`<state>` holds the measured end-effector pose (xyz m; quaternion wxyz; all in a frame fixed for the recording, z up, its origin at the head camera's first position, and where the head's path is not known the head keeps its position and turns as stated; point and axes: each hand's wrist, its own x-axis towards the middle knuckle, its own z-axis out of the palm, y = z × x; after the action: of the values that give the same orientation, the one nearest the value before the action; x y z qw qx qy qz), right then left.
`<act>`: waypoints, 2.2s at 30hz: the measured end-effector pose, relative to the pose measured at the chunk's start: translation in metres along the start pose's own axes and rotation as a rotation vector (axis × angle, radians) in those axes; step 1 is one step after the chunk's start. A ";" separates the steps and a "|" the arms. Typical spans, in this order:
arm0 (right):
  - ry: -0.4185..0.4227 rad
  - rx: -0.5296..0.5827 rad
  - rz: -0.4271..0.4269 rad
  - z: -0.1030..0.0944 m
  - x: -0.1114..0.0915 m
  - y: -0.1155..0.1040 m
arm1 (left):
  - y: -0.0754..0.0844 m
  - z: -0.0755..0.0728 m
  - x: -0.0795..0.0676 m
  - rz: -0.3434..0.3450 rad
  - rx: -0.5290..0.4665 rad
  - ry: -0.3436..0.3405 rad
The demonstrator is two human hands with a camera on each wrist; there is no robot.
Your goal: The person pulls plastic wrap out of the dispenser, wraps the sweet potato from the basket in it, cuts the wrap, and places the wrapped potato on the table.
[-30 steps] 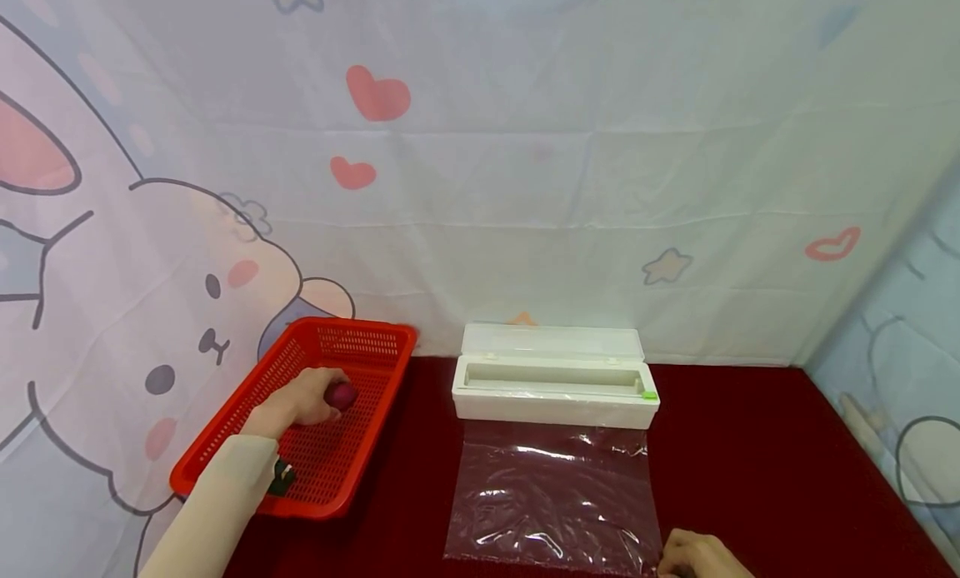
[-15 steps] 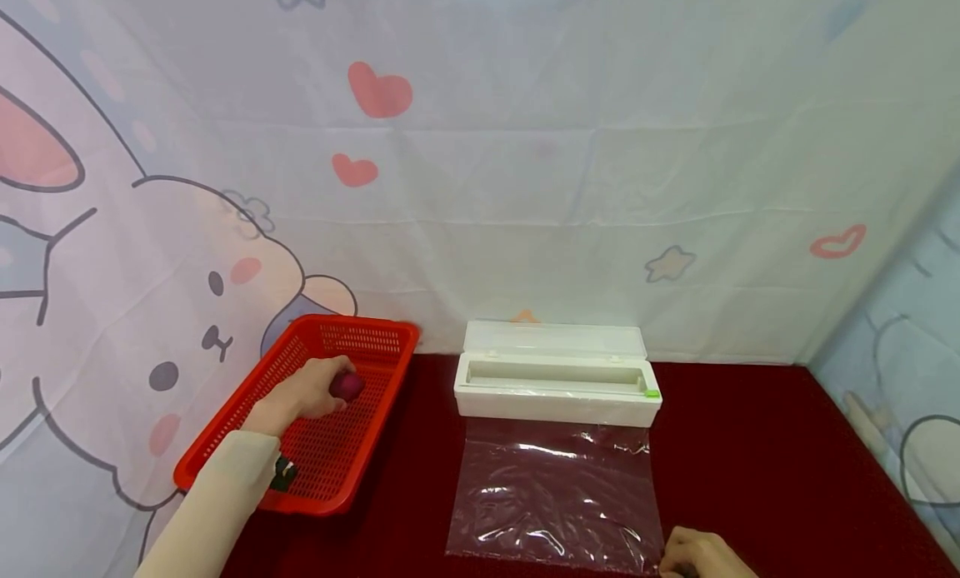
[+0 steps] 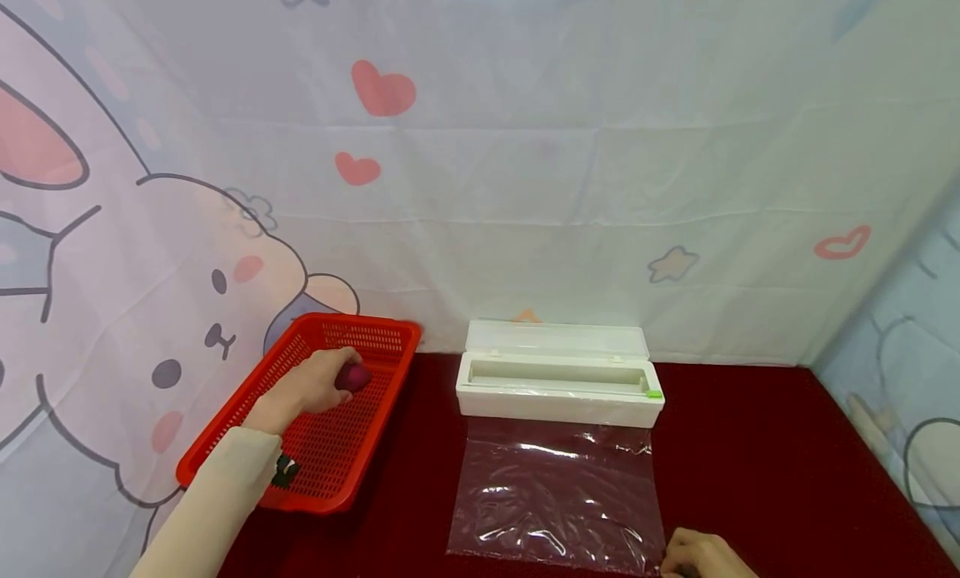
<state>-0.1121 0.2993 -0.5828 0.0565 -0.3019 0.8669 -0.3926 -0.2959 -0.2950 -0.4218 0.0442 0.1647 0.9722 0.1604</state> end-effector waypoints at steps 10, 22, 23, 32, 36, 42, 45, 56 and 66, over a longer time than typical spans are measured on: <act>-0.002 -0.008 0.001 -0.001 0.000 -0.002 | 0.009 -0.004 -0.002 0.055 0.041 0.032; 0.022 -0.022 -0.075 0.002 0.000 0.002 | 0.015 -0.005 -0.003 0.069 0.056 0.052; 0.021 -0.024 -0.073 0.002 0.000 0.002 | 0.016 -0.005 -0.003 0.073 0.058 0.055; 0.037 -0.041 -0.100 0.003 0.000 0.002 | 0.026 -0.008 -0.004 0.119 0.107 0.087; 0.051 -0.056 -0.129 0.004 0.000 0.004 | 0.034 -0.009 -0.005 0.122 0.121 0.090; 0.081 -0.080 -0.160 0.005 0.000 0.008 | 0.043 -0.010 -0.007 0.131 0.109 0.086; 0.094 -0.082 -0.173 0.006 0.000 0.008 | 0.045 -0.009 -0.006 0.140 0.113 0.087; 0.028 -0.043 -0.070 0.001 -0.001 0.001 | 0.059 -0.008 -0.005 0.141 0.124 0.090; 0.056 -0.042 -0.080 0.002 -0.001 0.000 | 0.072 -0.010 -0.004 0.182 0.133 0.112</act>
<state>-0.1101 0.2986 -0.5842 0.0101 -0.3263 0.8633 -0.3848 -0.2719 -0.2347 -0.3883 -0.0360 0.2453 0.9627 0.1079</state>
